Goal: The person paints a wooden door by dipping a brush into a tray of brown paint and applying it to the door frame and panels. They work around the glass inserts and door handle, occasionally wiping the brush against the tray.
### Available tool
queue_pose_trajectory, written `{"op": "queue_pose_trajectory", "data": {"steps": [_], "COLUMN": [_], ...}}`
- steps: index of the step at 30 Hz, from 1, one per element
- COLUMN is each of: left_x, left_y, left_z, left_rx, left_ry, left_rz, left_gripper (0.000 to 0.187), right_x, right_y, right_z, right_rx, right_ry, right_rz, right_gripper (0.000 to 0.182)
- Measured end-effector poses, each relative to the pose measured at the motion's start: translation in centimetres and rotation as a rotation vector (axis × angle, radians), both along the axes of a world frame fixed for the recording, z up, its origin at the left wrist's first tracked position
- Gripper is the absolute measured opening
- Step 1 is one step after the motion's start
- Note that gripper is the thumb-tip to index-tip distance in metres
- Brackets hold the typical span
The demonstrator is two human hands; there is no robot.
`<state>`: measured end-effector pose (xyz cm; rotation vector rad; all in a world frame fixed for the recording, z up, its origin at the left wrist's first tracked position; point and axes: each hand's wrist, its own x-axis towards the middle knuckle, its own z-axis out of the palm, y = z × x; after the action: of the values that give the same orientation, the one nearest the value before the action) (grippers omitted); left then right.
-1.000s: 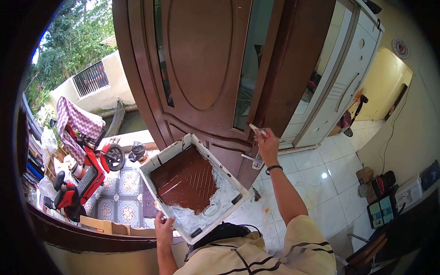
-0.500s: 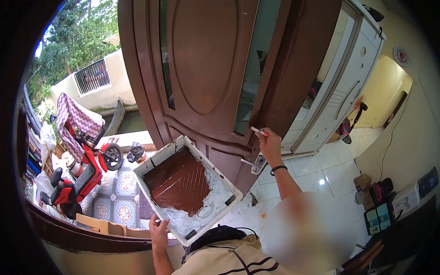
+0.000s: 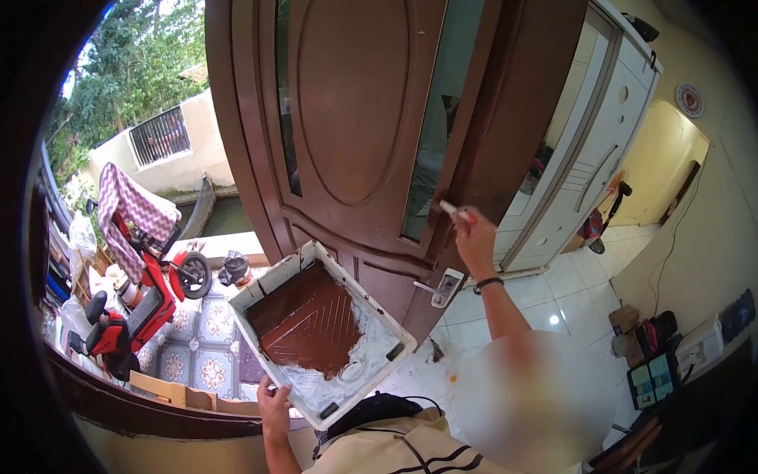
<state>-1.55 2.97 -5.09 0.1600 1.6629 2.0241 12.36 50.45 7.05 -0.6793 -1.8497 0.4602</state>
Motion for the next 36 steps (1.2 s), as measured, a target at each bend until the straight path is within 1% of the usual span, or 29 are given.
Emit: {"op": "queue_pose_trajectory", "data": {"steps": [1,2,5,8,11,12,15,16,19,20,23,24,27,30,31,33,34,36], "left_x": [0.0,0.1,0.2,0.2,-0.1,-0.2,-0.4,-0.5,-0.5,-0.3,-0.1,-0.3,-0.9,-0.9,-0.9,-1.4,-1.5,-1.7], "left_y": [-0.1,0.0,0.0,-0.1,-0.2,-0.2,-0.4,-0.5,-0.6,-0.4,0.1,0.0,-0.2,-0.2,-0.1,-0.4,-0.6,-0.8], "left_z": [0.0,0.1,0.4,0.3,0.2,-0.2,-0.7,-0.8,-0.8,-0.6,-0.1,-0.3,-0.9,-0.7,-0.6,-1.3,-1.7,-2.2], "left_rx": [-0.003,0.000,0.012,0.029,0.028,0.029,0.012,0.004,-0.009,0.019,0.068,0.067,0.058,0.049,0.048,0.045,0.042,0.040], "left_ry": [-0.002,-0.006,-0.014,-0.006,-0.001,-0.004,0.006,0.011,0.022,0.008,-0.022,-0.025,-0.010,-0.008,-0.010,-0.008,-0.008,-0.008], "left_rz": [0.003,0.002,0.000,-0.002,-0.015,-0.012,-0.023,-0.030,-0.053,-0.035,-0.011,-0.016,-0.032,-0.046,-0.048,-0.066,-0.075,-0.086], "left_gripper": [0.026,0.026,0.026,0.027,0.030,0.031,0.030,0.029,0.029,0.028,0.027,0.026,0.026,0.027,0.027,0.034,0.038,0.039], "right_x": [-0.1,-0.4,0.1,0.5,0.0,-0.1,-0.1,0.1,0.9,0.9,0.0,0.1,-0.3,-0.3,-0.3,-0.5,-0.8,-1.0], "right_y": [0.4,1.2,-0.1,-2.0,0.3,0.9,1.1,1.2,-0.1,-1.1,1.8,2.3,1.7,1.4,1.2,0.8,0.0,0.5], "right_z": [1.1,1.8,3.4,2.0,1.2,2.0,6.0,6.4,4.5,4.1,2.1,2.9,8.4,13.3,14.2,15.4,15.1,12.3], "right_rx": [-0.009,0.093,0.165,0.187,0.112,0.028,0.240,0.251,0.241,0.104,0.087,0.016,0.227,0.565,0.727,1.053,1.114,1.119], "right_ry": [0.048,0.246,0.292,-0.050,-0.058,0.009,0.265,0.291,0.108,-0.087,-0.110,-0.041,0.103,0.195,0.121,-0.033,-0.195,-0.369], "right_rz": [-0.010,0.091,0.046,0.011,0.018,0.017,0.061,0.021,0.071,0.044,0.047,0.066,0.004,-0.088,-0.106,-0.137,-0.172,-0.176], "right_gripper": [0.012,0.013,0.012,0.010,0.009,0.008,0.006,0.006,0.010,0.011,0.011,0.011,0.010,0.010,0.013,0.018,0.024,0.022]}}
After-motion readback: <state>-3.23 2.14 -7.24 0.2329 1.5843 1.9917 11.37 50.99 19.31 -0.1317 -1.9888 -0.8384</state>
